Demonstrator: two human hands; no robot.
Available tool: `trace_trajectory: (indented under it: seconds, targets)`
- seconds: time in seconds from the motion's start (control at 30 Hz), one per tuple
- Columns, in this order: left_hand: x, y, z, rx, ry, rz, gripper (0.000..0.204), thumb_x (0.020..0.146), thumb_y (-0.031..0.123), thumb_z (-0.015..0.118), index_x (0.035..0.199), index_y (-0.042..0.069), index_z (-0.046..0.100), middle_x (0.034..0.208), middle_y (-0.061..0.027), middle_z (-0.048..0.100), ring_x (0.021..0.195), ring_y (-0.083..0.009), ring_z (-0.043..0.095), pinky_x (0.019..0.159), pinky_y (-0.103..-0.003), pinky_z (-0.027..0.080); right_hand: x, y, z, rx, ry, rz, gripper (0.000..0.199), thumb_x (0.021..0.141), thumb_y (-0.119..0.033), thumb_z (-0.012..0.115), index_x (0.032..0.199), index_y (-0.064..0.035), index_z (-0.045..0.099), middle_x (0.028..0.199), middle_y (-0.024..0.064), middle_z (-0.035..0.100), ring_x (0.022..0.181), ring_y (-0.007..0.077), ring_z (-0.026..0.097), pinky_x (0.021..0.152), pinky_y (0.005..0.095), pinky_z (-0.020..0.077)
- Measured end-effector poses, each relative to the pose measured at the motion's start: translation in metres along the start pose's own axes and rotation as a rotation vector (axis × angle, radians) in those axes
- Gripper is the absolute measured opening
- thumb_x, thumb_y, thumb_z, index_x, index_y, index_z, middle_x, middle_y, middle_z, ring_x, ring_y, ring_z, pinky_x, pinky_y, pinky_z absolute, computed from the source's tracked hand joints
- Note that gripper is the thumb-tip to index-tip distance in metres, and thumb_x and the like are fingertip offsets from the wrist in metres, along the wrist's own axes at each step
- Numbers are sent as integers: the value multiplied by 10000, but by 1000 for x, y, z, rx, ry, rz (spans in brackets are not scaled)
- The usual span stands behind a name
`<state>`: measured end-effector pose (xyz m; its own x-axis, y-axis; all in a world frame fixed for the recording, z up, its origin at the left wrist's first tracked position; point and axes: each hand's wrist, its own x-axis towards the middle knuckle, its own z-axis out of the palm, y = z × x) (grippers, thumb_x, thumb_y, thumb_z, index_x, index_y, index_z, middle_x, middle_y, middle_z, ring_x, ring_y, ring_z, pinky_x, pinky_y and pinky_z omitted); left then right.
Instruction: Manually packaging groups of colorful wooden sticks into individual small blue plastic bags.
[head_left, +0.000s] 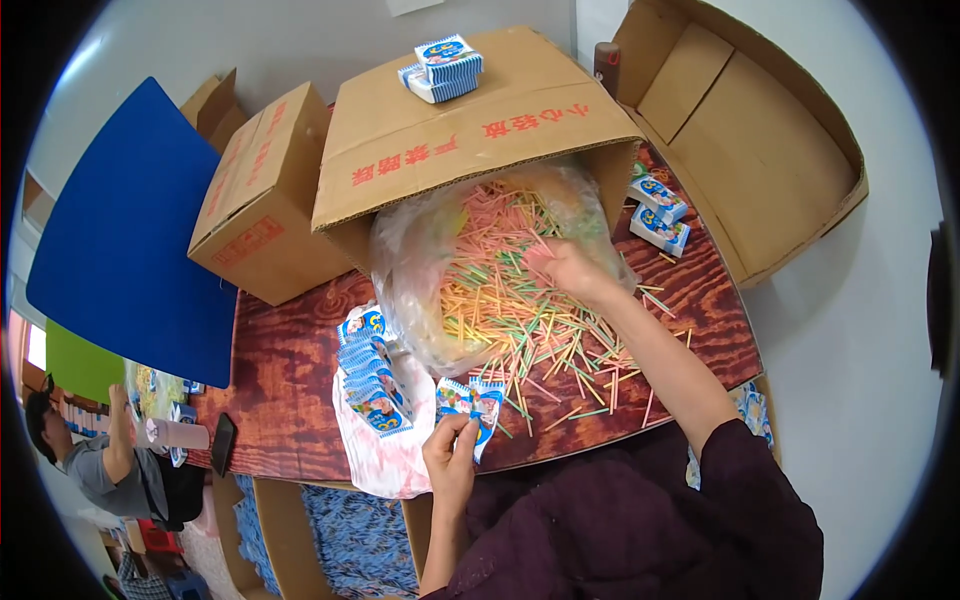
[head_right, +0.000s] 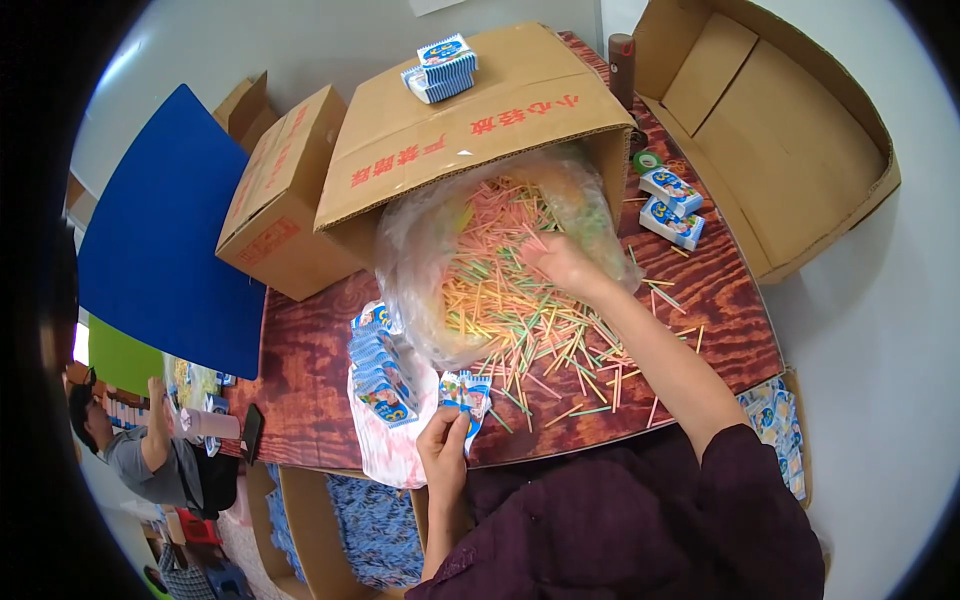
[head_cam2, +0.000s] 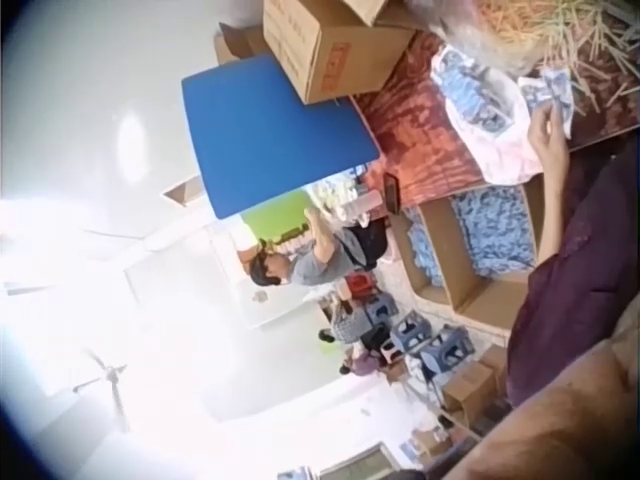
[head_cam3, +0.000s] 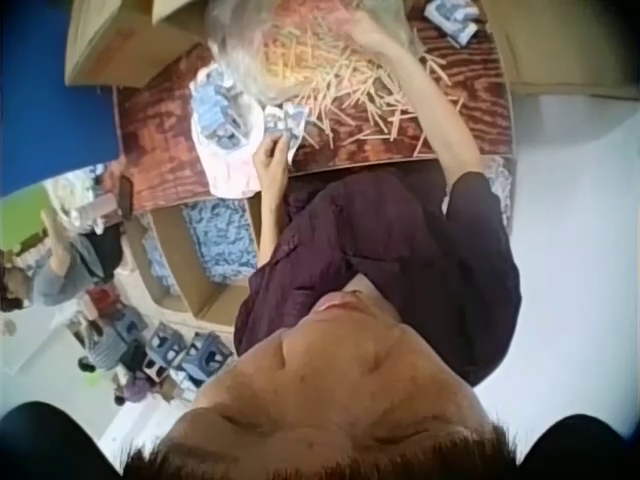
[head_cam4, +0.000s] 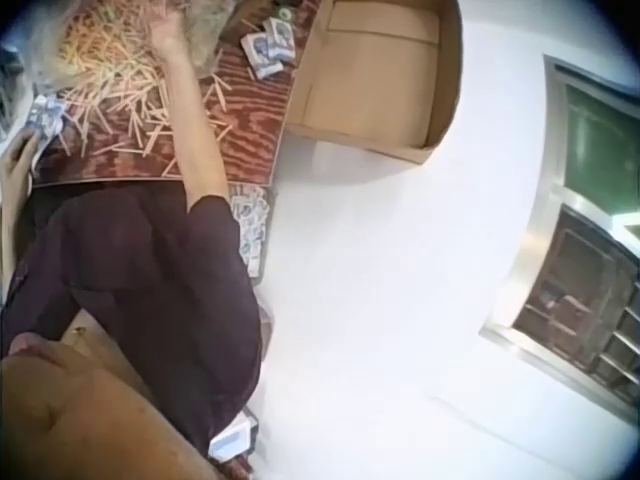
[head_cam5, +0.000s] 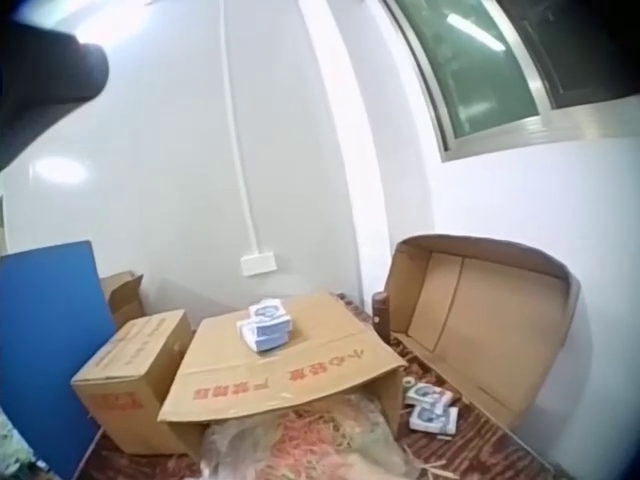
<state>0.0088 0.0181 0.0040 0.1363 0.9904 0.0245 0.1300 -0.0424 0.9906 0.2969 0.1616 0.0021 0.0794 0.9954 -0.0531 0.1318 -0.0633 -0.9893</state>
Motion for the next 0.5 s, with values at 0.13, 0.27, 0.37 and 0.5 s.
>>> trace_trajectory:
  seconds: [0.13,0.27,0.37,0.5]
  targets:
    - [0,-2,2,-73,-3,-18,76,903,26,610,861,-37,617,800,-24,595,737,-67,513,662,-213,413,-6,-8,-16,-178,22,-76,218,980,-181,529,1006,12,627,803,44,648,691,126,586,684,273,488]
    - [-2,-3,6,-107,7,-66,68,906,27,609,879,-35,622,811,-16,596,741,-61,512,675,-204,411,-23,-10,-16,107,41,2,196,972,-205,541,940,-25,613,712,15,609,590,72,544,525,217,425]
    - [6,4,15,-249,98,-178,68,911,33,604,902,-32,622,827,-12,600,767,-61,518,696,-203,412,-53,-17,4,442,-180,154,177,961,-216,561,897,-56,601,659,-9,569,500,37,486,415,185,338]
    - [51,28,41,-213,67,135,109,939,44,555,958,-39,623,1029,-57,636,898,-96,569,815,-236,444,-82,-15,31,595,-468,270,203,979,-238,544,887,-58,558,653,-22,520,452,26,398,388,161,277]
